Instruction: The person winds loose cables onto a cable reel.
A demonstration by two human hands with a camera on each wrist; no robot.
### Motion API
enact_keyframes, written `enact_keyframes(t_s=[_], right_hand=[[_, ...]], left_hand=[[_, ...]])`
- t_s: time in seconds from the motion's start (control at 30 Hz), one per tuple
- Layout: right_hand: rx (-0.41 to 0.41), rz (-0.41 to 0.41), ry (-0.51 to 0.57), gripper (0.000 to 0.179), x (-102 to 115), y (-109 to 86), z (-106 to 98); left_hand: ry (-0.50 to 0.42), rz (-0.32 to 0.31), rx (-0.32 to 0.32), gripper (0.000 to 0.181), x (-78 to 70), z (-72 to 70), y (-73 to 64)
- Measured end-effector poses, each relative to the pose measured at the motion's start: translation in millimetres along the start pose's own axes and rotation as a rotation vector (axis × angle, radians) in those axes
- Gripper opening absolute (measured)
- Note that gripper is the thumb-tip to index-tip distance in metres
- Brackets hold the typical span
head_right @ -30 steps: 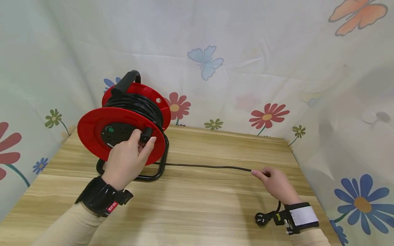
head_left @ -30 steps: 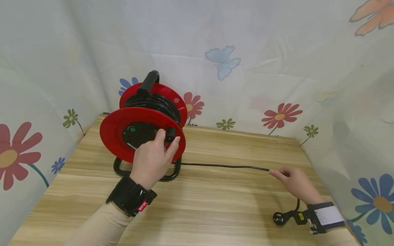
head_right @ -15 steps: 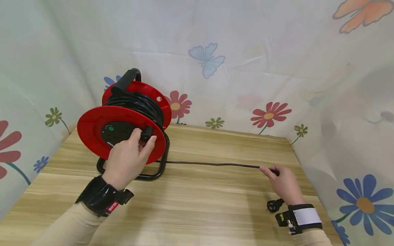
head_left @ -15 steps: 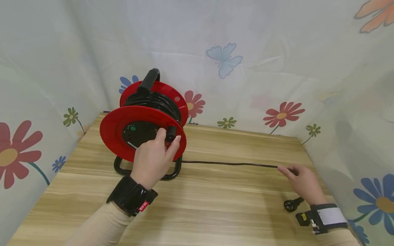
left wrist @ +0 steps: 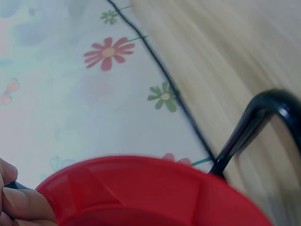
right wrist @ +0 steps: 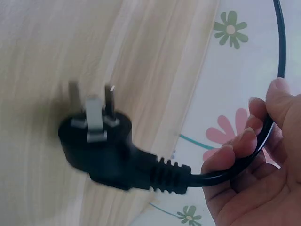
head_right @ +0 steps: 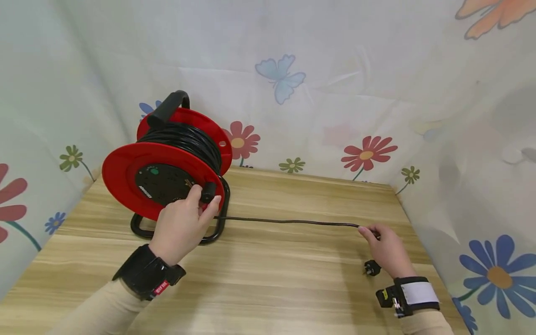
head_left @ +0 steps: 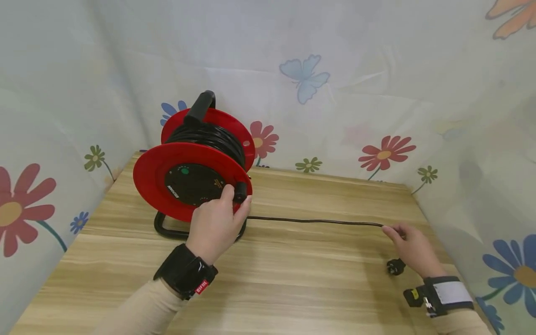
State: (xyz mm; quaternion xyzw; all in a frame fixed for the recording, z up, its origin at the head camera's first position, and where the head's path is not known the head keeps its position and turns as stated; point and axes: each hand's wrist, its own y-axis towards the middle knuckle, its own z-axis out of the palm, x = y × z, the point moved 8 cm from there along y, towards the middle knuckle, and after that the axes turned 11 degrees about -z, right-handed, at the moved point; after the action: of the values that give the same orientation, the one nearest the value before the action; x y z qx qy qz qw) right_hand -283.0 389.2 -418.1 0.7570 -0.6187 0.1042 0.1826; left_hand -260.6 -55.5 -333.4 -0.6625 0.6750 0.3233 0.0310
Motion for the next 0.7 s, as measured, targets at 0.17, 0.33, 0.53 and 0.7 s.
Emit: enact_keyframes(t_s=[0.17, 0.33, 0.53, 0.7], right_hand=[[0.04, 0.009, 0.024, 0.055, 8, 5.0, 3], [0.029, 0.0, 0.014, 0.054, 13, 8.9, 7], [0.066, 0.026, 0.021, 0.056, 16, 12.1, 17], [0.065, 0.029, 0.048, 0.059, 23, 17.4, 21]], left_hand=[[0.036, 0.008, 0.017, 0.033, 2.2, 14.7, -6.8], [0.051, 0.015, 0.023, 0.032, 5.1, 24.2, -12.5], [0.085, 0.014, 0.032, 0.031, 9.5, 33.7, -17.8], [0.108, -0.021, 0.061, 0.033, 16.4, 42.0, -21.3]])
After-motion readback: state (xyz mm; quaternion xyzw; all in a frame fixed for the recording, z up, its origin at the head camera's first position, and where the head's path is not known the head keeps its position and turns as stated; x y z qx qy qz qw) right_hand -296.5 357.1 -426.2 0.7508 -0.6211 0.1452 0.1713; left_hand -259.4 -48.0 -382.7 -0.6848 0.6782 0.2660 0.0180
